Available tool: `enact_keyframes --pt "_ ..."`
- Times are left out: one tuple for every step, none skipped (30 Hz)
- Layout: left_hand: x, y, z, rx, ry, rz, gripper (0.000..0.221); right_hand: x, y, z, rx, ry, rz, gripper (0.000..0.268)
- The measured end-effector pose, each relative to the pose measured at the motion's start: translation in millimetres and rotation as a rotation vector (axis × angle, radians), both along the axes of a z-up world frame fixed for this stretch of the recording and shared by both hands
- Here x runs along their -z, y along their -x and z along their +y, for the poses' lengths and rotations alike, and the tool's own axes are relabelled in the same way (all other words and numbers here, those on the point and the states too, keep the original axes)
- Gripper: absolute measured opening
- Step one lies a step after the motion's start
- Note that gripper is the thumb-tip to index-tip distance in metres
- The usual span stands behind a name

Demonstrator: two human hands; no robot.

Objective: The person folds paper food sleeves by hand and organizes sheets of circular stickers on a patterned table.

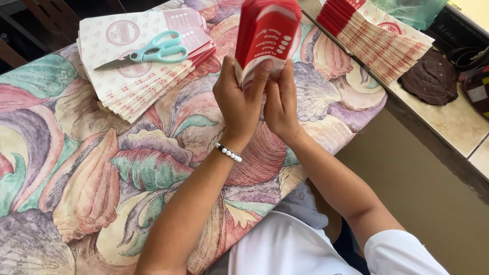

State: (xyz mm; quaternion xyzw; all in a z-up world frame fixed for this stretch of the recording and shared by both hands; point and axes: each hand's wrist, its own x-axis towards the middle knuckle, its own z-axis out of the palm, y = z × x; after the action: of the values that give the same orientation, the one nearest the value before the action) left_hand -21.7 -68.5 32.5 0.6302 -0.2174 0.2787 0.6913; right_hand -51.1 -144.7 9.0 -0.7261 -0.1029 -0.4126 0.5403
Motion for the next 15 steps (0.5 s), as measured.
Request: enact_keyframes --pt "1 -1 0 -0.001 0.0 0.002 0.036 0 0 -1 -0.001 0.0 0.002 0.028" --pt "2 -1 -1 0.0 -0.009 0.0 0.035 -1 1 -1 0.0 -0.007 0.001 0.028" --pt "3 -2 -1 0.0 -0.016 -0.003 0.034 -2 1 -2 0.001 -0.013 -0.002 0.027" --pt "1 0 1 -0.002 -0.015 -0.003 0.034 -4 2 -1 -0.001 -0.012 -0.001 0.027" --pt "-1 0 2 -0.011 -0.035 -0.017 0.037 -6 3 0 -0.024 -0.026 0.018 0.024" --pt "-4 1 3 -0.02 -0.055 -0.031 0.039 -8 3 0 -0.047 -0.039 0.038 0.021" --pt "-1 -2 3 -0.019 -0.054 -0.032 0.039 -8 2 -3 -0.046 -0.038 0.036 0.021" --pt "1 -5 3 0.006 -0.046 -0.06 0.037 -7 2 -5 -0.048 -0.035 0.036 0.02" --pt "4 -9 5 0.027 -0.039 -0.087 0.035 -6 0 -7 -0.053 -0.034 0.037 0.019" --pt "7 -11 6 0.025 -0.039 -0.088 0.035 0 -1 -12 -0.055 -0.034 0.036 0.019" --pt "9 -14 9 0.053 -0.039 -0.106 0.028 5 -3 -16 -0.079 -0.058 0.045 0.021" --pt "12 -17 12 0.081 -0.039 -0.125 0.023 12 -5 -19 -0.103 -0.082 0.053 0.023" --pt "10 -15 13 0.077 -0.04 -0.125 0.023 12 -5 -21 -0.108 -0.082 0.053 0.023" --pt "8 -13 14 0.085 -0.035 -0.133 0.022 12 -6 -22 -0.121 -0.079 0.059 0.022" --pt "5 -12 14 0.094 -0.03 -0.143 0.021 11 -6 -24 -0.134 -0.074 0.062 0.021"
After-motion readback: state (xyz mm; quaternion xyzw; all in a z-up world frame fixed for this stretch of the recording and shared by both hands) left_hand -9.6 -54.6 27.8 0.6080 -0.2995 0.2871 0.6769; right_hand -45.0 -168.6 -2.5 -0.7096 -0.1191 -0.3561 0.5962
